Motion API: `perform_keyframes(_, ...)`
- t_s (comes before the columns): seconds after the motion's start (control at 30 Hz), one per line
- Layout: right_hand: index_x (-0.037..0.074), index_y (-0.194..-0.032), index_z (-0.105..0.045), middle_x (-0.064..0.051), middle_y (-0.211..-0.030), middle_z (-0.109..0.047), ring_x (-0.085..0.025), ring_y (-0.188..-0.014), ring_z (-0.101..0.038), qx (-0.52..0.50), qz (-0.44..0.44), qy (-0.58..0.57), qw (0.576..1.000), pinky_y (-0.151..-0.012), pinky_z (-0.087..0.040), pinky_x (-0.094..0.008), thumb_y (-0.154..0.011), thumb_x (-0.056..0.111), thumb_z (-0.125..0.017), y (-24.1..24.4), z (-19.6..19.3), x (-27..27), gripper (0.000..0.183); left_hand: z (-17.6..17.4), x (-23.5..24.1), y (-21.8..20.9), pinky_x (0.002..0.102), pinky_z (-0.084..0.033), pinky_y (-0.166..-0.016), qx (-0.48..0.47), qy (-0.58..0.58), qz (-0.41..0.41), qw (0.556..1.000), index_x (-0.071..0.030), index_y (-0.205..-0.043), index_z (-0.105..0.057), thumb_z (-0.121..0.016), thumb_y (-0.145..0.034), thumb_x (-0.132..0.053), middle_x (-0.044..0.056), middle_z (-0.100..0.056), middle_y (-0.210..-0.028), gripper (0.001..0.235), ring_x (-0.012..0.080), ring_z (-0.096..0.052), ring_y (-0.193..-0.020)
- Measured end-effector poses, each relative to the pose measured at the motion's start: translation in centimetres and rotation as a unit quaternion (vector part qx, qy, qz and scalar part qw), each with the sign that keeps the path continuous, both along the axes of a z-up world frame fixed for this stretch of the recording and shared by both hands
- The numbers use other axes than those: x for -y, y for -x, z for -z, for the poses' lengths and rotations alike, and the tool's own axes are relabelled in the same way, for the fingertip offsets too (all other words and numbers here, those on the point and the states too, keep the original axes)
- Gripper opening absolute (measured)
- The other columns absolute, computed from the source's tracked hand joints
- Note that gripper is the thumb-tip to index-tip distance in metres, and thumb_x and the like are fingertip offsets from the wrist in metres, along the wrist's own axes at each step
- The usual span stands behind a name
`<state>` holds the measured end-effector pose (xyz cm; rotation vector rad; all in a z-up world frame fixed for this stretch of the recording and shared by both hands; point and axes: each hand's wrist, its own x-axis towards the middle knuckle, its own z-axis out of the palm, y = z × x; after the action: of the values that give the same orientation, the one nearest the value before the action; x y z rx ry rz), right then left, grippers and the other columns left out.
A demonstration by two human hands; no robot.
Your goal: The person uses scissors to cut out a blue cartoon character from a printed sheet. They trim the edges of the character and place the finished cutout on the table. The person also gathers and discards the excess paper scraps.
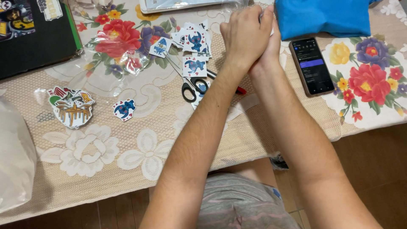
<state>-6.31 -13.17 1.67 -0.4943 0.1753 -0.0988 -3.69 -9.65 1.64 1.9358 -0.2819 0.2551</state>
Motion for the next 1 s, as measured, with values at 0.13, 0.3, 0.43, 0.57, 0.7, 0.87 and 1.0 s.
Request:
perform_keyframes(0.13,0.011,-0.077,-0.058,-0.006,-0.078,-0.060,-0.022,-0.078,-0.062,-0.034,0.039,0.068,0.996,-0.074,-0.054,-0.036,-0.081,0.044,-0.062,0.6,-1.3,0.8,0.033,-2.0,-0.2,1.9,0.068,-0.011,-0.120,0.013,-0.119,0.000,0.993,-0.006,-0.095,-0.079,-0.022,-0.092,-0.037,0.017,-0.068,-0.122,0.065,0.0376,-0.034,-0.143)
perform_keyframes(0.3,0.010,-0.080,-0.059,-0.006,-0.082,-0.063,-0.021,-0.079,-0.066,-0.071,0.083,0.142,0.984,-0.076,-0.060,-0.034,-0.082,0.043,-0.061,2.5,-2.6,1.5,0.033,-0.2,1.3,1.0,0.060,-0.010,-0.125,0.109,-0.157,-0.055,0.980,-0.007,-0.113,-0.072,-0.026,-0.095,-0.039,0.015,-0.061,-0.130,0.059,0.0321,-0.041,-0.139)
perform_keyframes(0.43,0.009,-0.082,-0.060,-0.006,-0.086,-0.065,-0.020,-0.081,-0.069,-0.110,0.129,0.216,0.962,-0.078,-0.065,-0.032,-0.084,0.042,-0.061,4.2,-3.6,2.5,0.032,0.8,2.8,1.2,0.059,-0.033,-0.120,0.114,-0.274,-0.114,0.948,-0.019,-0.145,-0.050,-0.021,-0.098,-0.058,0.010,-0.048,-0.153,0.067,0.0293,-0.040,-0.148)
perform_keyframes(0.57,0.009,-0.084,-0.060,-0.006,-0.089,-0.067,-0.019,-0.082,-0.072,-0.140,0.165,0.263,0.940,-0.080,-0.069,-0.031,-0.084,0.041,-0.061,7.1,-4.4,5.1,0.032,0.6,5.2,4.2,0.060,-0.040,-0.117,0.119,-0.188,-0.082,0.972,-0.013,-0.146,-0.045,-0.016,-0.095,-0.064,0.012,-0.046,-0.157,0.077,0.0328,-0.041,-0.150)
perform_keyframes(0.7,0.013,-0.085,-0.060,0.000,-0.080,-0.062,-0.011,-0.067,-0.062,-0.162,0.265,0.375,0.873,-0.063,-0.056,-0.024,-0.089,0.047,-0.061,12.0,-3.7,10.6,0.034,0.2,7.7,8.2,0.053,-0.039,-0.122,0.088,-0.061,0.111,0.988,-0.008,-0.152,-0.034,0.000,-0.083,-0.078,0.018,-0.041,-0.162,0.104,0.0319,-0.046,-0.151)
perform_keyframes(0.87,0.016,-0.100,-0.064,0.009,-0.069,-0.054,0.003,-0.053,-0.044,-0.181,0.432,0.263,0.844,-0.044,-0.026,-0.012,-0.103,0.025,-0.066,23.3,14.4,37.3,0.010,0.0,8.9,9.3,0.048,-0.040,-0.123,0.052,0.045,0.216,0.974,-0.003,-0.146,-0.044,-0.002,-0.082,-0.082,0.017,-0.054,-0.152,0.110,0.0320,-0.053,-0.145)
perform_keyframes(1.0,0.016,-0.077,-0.064,0.002,-0.067,-0.063,-0.008,-0.054,-0.056,-0.313,0.562,0.450,0.620,-0.051,-0.042,-0.025,-0.096,0.036,-0.052,30.3,23.1,40.1,0.030,0.7,8.7,8.6,0.052,-0.039,-0.117,-0.002,0.040,0.212,0.976,-0.001,-0.145,-0.044,-0.005,-0.080,-0.081,0.017,-0.054,-0.150,0.110,0.0320,-0.052,-0.142)
